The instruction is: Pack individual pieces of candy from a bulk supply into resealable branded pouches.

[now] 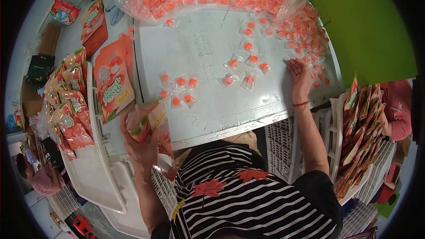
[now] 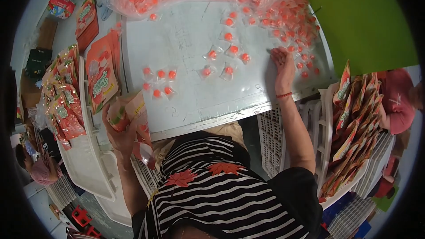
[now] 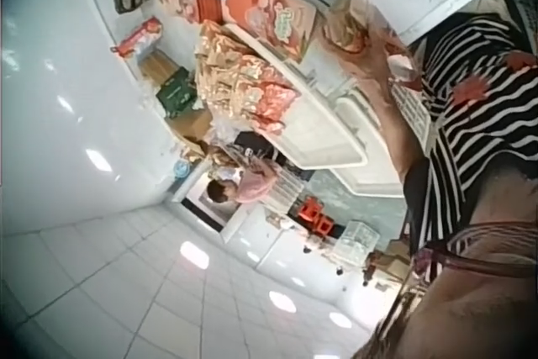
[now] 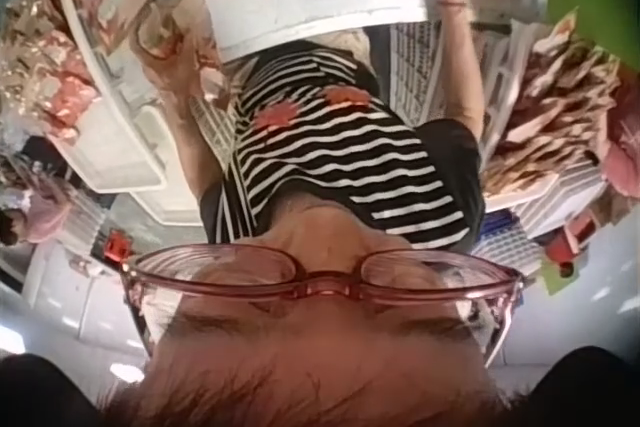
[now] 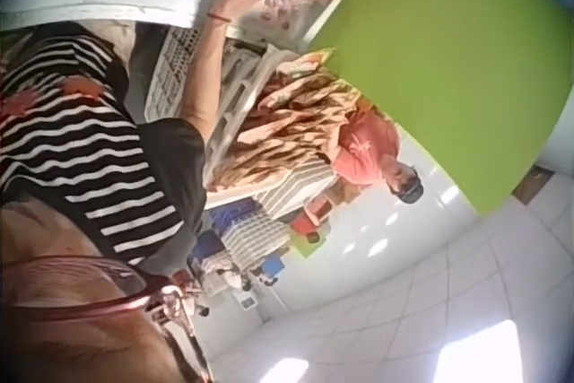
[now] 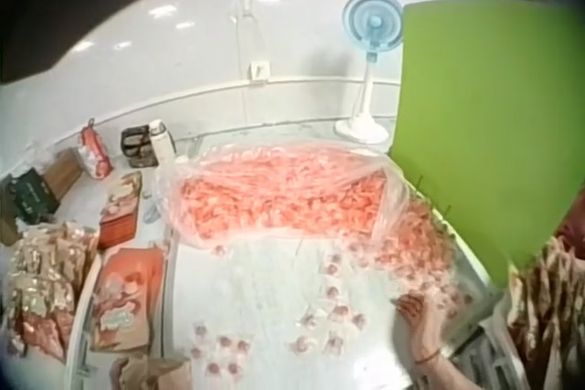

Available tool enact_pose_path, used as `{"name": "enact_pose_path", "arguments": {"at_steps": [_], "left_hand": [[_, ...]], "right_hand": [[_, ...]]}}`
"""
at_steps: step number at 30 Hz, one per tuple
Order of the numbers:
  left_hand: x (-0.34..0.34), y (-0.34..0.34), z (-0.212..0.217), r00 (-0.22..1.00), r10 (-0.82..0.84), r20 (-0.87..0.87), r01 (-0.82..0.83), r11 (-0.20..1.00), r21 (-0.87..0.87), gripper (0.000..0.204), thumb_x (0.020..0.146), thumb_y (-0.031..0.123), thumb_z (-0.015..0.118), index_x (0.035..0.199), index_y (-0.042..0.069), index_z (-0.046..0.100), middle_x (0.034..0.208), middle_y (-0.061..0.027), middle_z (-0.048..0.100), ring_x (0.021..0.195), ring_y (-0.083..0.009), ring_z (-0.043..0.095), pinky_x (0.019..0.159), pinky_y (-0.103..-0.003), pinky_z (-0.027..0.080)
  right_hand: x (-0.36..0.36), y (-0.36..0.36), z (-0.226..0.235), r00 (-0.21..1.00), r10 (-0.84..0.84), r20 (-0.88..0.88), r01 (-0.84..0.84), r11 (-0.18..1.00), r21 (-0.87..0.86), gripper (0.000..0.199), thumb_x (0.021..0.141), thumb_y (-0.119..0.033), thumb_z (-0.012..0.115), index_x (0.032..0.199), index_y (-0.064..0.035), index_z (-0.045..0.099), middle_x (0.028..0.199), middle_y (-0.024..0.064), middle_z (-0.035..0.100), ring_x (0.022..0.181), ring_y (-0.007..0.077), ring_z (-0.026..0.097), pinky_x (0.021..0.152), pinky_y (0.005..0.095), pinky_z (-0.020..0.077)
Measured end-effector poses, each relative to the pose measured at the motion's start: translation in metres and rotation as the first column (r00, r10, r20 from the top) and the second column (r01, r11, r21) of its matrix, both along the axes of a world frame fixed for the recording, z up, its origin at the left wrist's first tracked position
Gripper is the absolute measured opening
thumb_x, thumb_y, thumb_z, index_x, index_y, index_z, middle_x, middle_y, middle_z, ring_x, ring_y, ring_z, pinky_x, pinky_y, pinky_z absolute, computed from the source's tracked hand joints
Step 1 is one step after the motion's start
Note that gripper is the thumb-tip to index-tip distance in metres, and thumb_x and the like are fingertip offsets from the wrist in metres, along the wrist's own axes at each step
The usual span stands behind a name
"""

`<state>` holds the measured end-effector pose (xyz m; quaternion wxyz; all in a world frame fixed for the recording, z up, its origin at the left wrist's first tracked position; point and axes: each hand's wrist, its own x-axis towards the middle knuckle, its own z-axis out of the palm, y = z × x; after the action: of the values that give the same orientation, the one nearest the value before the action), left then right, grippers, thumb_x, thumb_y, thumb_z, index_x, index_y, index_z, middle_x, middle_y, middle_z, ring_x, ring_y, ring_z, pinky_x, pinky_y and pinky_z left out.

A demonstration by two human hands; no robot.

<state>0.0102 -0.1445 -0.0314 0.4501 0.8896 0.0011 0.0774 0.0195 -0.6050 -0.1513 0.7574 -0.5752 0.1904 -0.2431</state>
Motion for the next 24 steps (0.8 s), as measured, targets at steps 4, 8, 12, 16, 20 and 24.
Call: {"name": "enact_pose_path", "arguments": {"at_steps": [4, 8, 12, 16, 20, 24], "left_hand": [[0.007, 0.006, -0.001, 0.998, -0.037, 0.053, 0.04, 0.998, -0.043, 0.077, 0.071, -0.006, 0.07, 0.138, 0.005, 0.033, 0.125, -0.0181, 0.049, 0.112, -0.0243, 0.053, 0.093, -0.034, 0.047], [0.01, 0.0, 0.005, 0.993, -0.073, 0.094, 0.074, 0.997, -0.007, 0.077, 0.071, -0.008, 0.069, 0.138, 0.005, 0.033, 0.125, -0.0168, 0.05, 0.112, -0.023, 0.053, 0.092, -0.033, 0.048], [0.013, 0.0, -0.007, 0.995, -0.09, 0.033, 0.095, 0.97, -0.222, 0.085, 0.071, -0.002, 0.074, 0.141, 0.005, 0.027, 0.122, -0.016, 0.053, 0.107, -0.0231, 0.057, 0.09, -0.032, 0.048], [0.009, 0.01, -0.008, 0.993, -0.072, 0.089, 0.093, 0.96, -0.264, 0.083, 0.07, -0.003, 0.074, 0.14, 0.001, 0.029, 0.126, -0.0134, 0.05, 0.109, -0.0227, 0.053, 0.092, -0.033, 0.045], [0.015, 0.008, -0.015, 0.992, -0.107, 0.065, 0.119, 0.967, -0.225, 0.08, 0.07, -0.003, 0.073, 0.139, -0.001, 0.031, 0.128, -0.0158, 0.048, 0.111, -0.0241, 0.051, 0.093, -0.034, 0.045], [0.014, 0.0, -0.01, 0.968, -0.174, 0.18, 0.198, 0.972, -0.125, 0.078, 0.072, -0.003, 0.069, 0.139, -0.001, 0.03, 0.129, -0.0187, 0.047, 0.112, -0.0261, 0.051, 0.095, -0.034, 0.044]], "right_hand": [[0.004, 0.037, 0.023, 0.976, 0.123, -0.178, -0.215, 0.658, -0.722, 0.048, 0.096, -0.039, 0.044, 0.129, -0.0041, 0.048, 0.129, 0.0134, 0.05, 0.125, 0.0273, 0.044, 0.105, 0.0352, 0.0321], [0.03, 0.053, 0.032, 0.947, 0.248, -0.203, -0.262, 0.238, -0.935, 0.07, 0.084, -0.05, 0.058, 0.137, -0.0072, 0.042, 0.14, 0.0192, 0.039, 0.131, 0.0371, 0.035, 0.109, 0.0436, 0.0269], [0.045, 0.059, 0.029, 0.957, 0.186, -0.224, -0.238, 0.053, -0.97, 0.079, 0.075, -0.055, 0.067, 0.138, -0.0146, 0.043, 0.14, 0.0207, 0.037, 0.131, 0.044, 0.031, 0.107, 0.0551, 0.024], [0.061, 0.11, 0.023, 0.948, 0.179, -0.262, -0.266, 0.003, -0.964, 0.076, 0.069, -0.064, 0.067, 0.129, -0.0192, 0.051, 0.138, 0.0234, 0.039, 0.125, 0.0463, 0.036, 0.093, 0.0635, 0.0311], [0.067, 0.138, 0.002, 0.953, 0.143, -0.268, -0.274, 0.029, -0.961, 0.071, 0.075, -0.065, 0.06, 0.128, -0.0184, 0.053, 0.142, 0.0249, 0.035, 0.128, 0.0484, 0.032, 0.096, 0.0652, 0.0274], [0.068, 0.142, 0.015, 0.966, 0.097, -0.24, -0.25, 0.104, -0.963, 0.074, 0.076, -0.065, 0.059, 0.132, -0.0175, 0.049, 0.135, 0.0225, 0.035, 0.131, 0.046, 0.026, 0.1, 0.0612, 0.0246]]}}
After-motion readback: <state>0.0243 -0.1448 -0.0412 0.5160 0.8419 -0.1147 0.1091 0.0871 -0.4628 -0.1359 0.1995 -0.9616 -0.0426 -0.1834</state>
